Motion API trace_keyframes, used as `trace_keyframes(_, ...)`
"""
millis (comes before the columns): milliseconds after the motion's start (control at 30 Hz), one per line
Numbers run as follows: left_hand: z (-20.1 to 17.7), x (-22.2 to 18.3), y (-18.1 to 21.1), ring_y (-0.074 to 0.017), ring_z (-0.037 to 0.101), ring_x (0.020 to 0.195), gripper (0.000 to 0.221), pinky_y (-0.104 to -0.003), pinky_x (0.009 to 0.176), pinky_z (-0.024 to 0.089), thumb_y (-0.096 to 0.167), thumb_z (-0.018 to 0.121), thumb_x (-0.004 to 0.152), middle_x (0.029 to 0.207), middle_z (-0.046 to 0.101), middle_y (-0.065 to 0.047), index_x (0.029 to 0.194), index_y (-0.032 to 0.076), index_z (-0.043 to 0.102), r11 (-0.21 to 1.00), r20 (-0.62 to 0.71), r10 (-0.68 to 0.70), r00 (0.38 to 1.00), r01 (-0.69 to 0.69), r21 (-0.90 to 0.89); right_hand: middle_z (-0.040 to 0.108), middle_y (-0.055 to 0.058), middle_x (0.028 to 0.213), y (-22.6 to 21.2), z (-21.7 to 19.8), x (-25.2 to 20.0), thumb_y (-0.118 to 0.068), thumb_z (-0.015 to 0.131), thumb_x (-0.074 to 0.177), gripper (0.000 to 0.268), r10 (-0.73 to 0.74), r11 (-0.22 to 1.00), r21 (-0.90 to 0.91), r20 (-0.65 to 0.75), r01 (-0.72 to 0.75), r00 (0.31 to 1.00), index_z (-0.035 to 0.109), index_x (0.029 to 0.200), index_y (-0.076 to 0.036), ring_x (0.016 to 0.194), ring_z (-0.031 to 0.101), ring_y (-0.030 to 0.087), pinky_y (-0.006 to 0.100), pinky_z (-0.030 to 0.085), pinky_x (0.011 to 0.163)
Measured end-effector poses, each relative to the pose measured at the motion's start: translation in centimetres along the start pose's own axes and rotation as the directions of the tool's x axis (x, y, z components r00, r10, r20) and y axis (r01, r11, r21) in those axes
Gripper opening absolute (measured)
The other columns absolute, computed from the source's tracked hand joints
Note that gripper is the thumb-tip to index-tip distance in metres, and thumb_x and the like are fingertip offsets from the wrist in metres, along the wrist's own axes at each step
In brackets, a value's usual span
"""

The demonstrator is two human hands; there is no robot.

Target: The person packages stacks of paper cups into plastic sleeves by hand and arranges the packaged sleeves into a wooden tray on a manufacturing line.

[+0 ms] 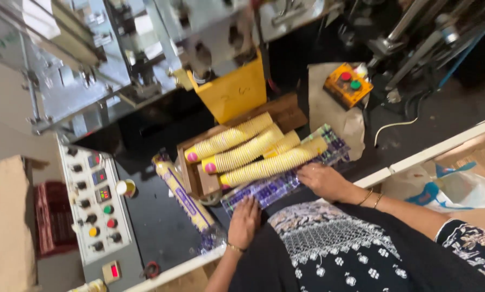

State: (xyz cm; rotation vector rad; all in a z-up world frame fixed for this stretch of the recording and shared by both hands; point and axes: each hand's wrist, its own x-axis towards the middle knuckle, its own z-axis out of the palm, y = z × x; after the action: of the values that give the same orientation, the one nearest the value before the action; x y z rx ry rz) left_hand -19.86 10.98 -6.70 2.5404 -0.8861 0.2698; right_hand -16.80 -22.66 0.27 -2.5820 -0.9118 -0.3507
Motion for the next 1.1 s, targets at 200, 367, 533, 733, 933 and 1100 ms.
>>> trace_keyframes(200, -0.6, 1.7, 0.1, -0.0368, 0.065, 0.102, 0.019, -0.046, 0.092, 0.050, 0.015, 0.067, 0.085, 0.105, 0.070, -0.018, 0.100, 0.002, 0.069, 0.999, 0.101, -0.026, 0.995, 0.030, -0.032, 0.067, 0.008, 0.085, 0.4, 0.7, 0.4, -0.014, 0.073, 0.075, 0.011, 0.062, 0.998, -0.020, 0.040, -0.061, 0.997, 0.068, 0.080, -0.006, 0.087, 0.068, 0.027, 0.043, 0.051, 0.089)
trace_keyframes(367, -2.8, 3.9, 1.7, -0.0371, 0.063, 0.079, 0.011, -0.048, 0.070, 0.050, 0.013, 0.071, 0.081, 0.078, 0.065, -0.014, 0.076, 0.006, 0.064, 0.949, 0.173, -0.227, 0.959, 0.258, -0.184, 0.066, 0.009, 0.082, 0.3, -0.1, 1.2, -0.018, 0.078, 0.072, 0.016, 0.187, 0.981, -0.049, 0.026, -0.186, 0.982, 0.065, 0.074, -0.009, 0.083, 0.066, 0.030, 0.044, 0.050, 0.092)
trace_keyframes(533, -8.3, 7.0, 3.4, -0.0342, 0.063, 0.082, 0.011, -0.045, 0.071, 0.049, 0.010, 0.078, 0.065, 0.079, 0.062, -0.013, 0.073, 0.007, 0.071, 0.918, 0.062, -0.357, 0.932, 0.362, -0.165, 0.069, 0.007, 0.089, -1.2, -2.4, 2.9, -0.025, 0.078, 0.082, 0.018, 0.467, 0.867, 0.110, 0.154, -0.485, 0.871, 0.065, 0.085, -0.012, 0.089, 0.068, 0.027, 0.043, 0.050, 0.087)
trace_keyframes(733, -16.2, 11.1, 4.8, -0.0268, 0.061, 0.082, 0.004, -0.045, 0.077, 0.045, 0.011, 0.074, 0.078, 0.080, 0.063, -0.006, 0.081, 0.012, 0.076, 0.960, -0.353, -0.242, 0.904, 0.275, 0.046, 0.072, 0.004, 0.096, -1.3, -3.6, 3.6, -0.019, 0.072, 0.077, 0.024, 0.262, 0.954, -0.054, -0.329, -0.295, 0.907, 0.072, 0.100, -0.011, 0.092, 0.066, 0.025, 0.049, 0.042, 0.094)
trace_keyframes(933, -14.5, 8.7, 1.7, -0.0312, 0.061, 0.094, 0.020, -0.043, 0.081, 0.049, 0.004, 0.069, 0.083, 0.099, 0.066, -0.009, 0.101, 0.009, 0.076, 0.957, -0.340, -0.291, 0.894, 0.274, -0.099, 0.069, 0.002, 0.087, -0.1, -6.2, 3.2, -0.017, 0.073, 0.075, 0.008, 0.341, 0.886, -0.195, -0.343, -0.421, 0.875, 0.074, 0.083, -0.018, 0.094, 0.064, 0.025, 0.045, 0.040, 0.084)
trace_keyframes(1100, -10.9, 5.6, -0.2, -0.0350, 0.060, 0.100, 0.033, -0.044, 0.087, 0.049, -0.006, 0.065, 0.078, 0.104, 0.066, -0.013, 0.106, 0.007, 0.075, 0.903, -0.194, -0.417, 0.888, 0.379, -0.204, 0.070, 0.004, 0.086, -1.1, -10.8, 4.1, -0.003, 0.065, 0.076, 0.013, 0.417, 0.817, -0.183, -0.467, -0.547, 0.780, 0.073, 0.083, -0.011, 0.090, 0.068, 0.026, 0.043, 0.048, 0.092)
